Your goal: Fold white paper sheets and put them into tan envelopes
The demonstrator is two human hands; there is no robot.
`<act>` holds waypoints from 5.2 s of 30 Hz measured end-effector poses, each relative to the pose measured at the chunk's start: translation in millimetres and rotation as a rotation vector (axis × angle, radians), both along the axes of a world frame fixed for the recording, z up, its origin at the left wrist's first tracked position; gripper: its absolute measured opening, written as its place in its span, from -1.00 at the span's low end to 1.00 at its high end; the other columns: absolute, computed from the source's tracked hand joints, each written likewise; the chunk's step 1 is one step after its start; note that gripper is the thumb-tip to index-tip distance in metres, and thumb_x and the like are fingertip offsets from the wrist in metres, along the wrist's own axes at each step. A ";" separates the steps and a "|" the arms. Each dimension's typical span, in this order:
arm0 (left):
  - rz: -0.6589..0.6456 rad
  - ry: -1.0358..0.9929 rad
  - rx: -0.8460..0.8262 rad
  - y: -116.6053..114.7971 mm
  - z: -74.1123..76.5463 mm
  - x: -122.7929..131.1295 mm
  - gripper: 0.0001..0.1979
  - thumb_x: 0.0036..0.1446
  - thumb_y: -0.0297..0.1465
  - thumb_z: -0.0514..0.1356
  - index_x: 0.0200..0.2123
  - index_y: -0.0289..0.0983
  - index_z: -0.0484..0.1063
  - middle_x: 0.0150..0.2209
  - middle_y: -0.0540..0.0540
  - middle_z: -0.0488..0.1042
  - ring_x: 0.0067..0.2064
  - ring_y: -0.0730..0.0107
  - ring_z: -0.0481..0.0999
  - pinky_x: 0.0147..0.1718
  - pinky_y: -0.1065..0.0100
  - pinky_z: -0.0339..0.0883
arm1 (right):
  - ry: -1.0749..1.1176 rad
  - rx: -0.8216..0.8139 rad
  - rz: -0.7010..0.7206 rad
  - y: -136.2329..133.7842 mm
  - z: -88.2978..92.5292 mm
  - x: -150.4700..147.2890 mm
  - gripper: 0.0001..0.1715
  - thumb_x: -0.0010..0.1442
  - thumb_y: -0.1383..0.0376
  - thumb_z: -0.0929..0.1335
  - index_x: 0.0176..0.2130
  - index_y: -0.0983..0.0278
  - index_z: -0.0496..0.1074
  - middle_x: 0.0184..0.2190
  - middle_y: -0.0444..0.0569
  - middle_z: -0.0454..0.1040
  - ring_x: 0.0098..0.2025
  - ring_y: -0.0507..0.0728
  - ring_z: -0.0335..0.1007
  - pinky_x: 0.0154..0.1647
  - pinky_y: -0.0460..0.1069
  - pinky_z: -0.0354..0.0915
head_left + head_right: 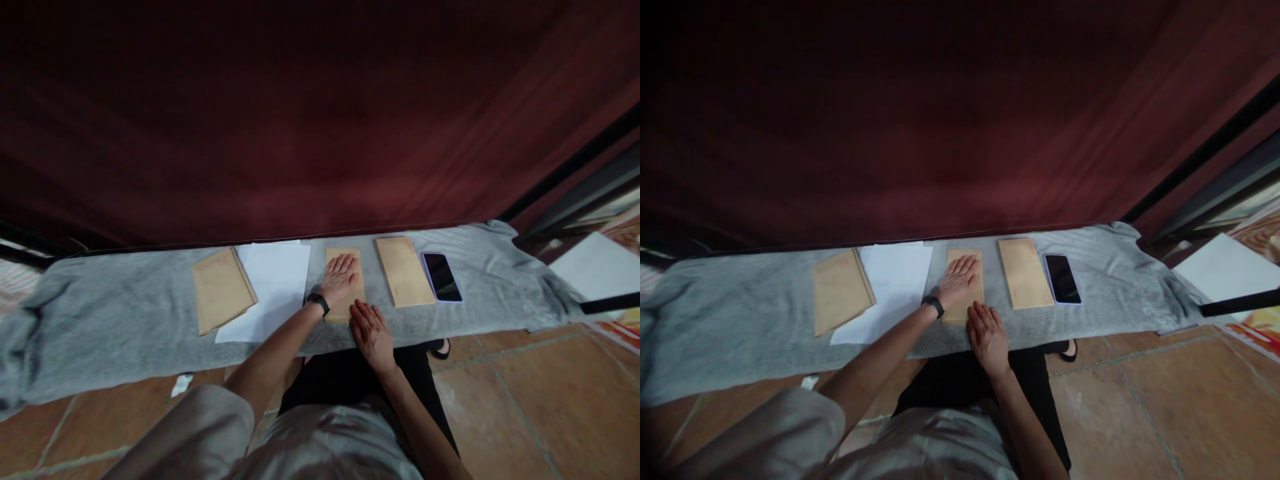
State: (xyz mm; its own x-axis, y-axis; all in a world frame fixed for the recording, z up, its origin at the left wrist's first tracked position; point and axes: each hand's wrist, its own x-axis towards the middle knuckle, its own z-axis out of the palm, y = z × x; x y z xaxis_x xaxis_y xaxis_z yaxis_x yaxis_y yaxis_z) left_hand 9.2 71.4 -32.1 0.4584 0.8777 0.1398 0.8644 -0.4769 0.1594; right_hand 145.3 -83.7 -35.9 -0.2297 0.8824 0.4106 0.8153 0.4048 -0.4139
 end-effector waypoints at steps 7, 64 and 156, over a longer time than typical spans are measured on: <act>-0.071 -0.005 0.033 -34.2 0.4 -4.6 -0.47 0.41 -0.29 -0.12 0.39 -0.23 0.09 0.43 -0.06 0.09 0.45 0.26 -0.01 0.41 0.08 -0.17 | 0.004 0.020 0.010 -1.3 -2.0 1.3 -0.55 0.43 0.30 0.20 0.24 0.23 0.35 0.24 0.07 0.40 0.27 0.20 0.32 0.37 0.23 0.17; -0.361 0.050 -0.059 -139.1 26.9 -40.1 -0.29 0.32 0.01 0.03 0.34 -0.36 0.18 0.43 -0.28 0.03 0.47 0.06 -0.10 0.41 0.08 -0.28 | -0.259 -0.108 -0.033 152.0 -16.6 -12.1 -0.27 0.44 0.07 0.13 0.38 0.49 0.08 0.39 0.28 0.09 0.42 0.31 0.01 0.39 0.23 -0.03; 0.122 -0.021 0.105 -57.4 0.6 -26.5 -0.41 0.38 -0.32 -0.12 0.43 -0.29 -0.02 0.39 -0.20 0.16 0.44 0.18 0.05 0.38 -0.01 -0.07 | -0.197 -0.016 -0.129 16.9 -1.1 3.3 -0.38 0.44 0.19 0.16 0.39 0.31 0.13 0.35 0.12 0.22 0.35 0.28 0.19 0.37 0.23 0.04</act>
State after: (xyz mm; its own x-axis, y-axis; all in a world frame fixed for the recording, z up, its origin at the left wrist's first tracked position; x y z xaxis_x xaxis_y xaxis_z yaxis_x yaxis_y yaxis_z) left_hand -17.3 14.0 -31.5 0.3453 0.9067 0.2420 0.9140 -0.3835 0.1326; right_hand 148.6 -66.8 -37.0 -0.1893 0.9155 0.3550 0.9254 0.2872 -0.2473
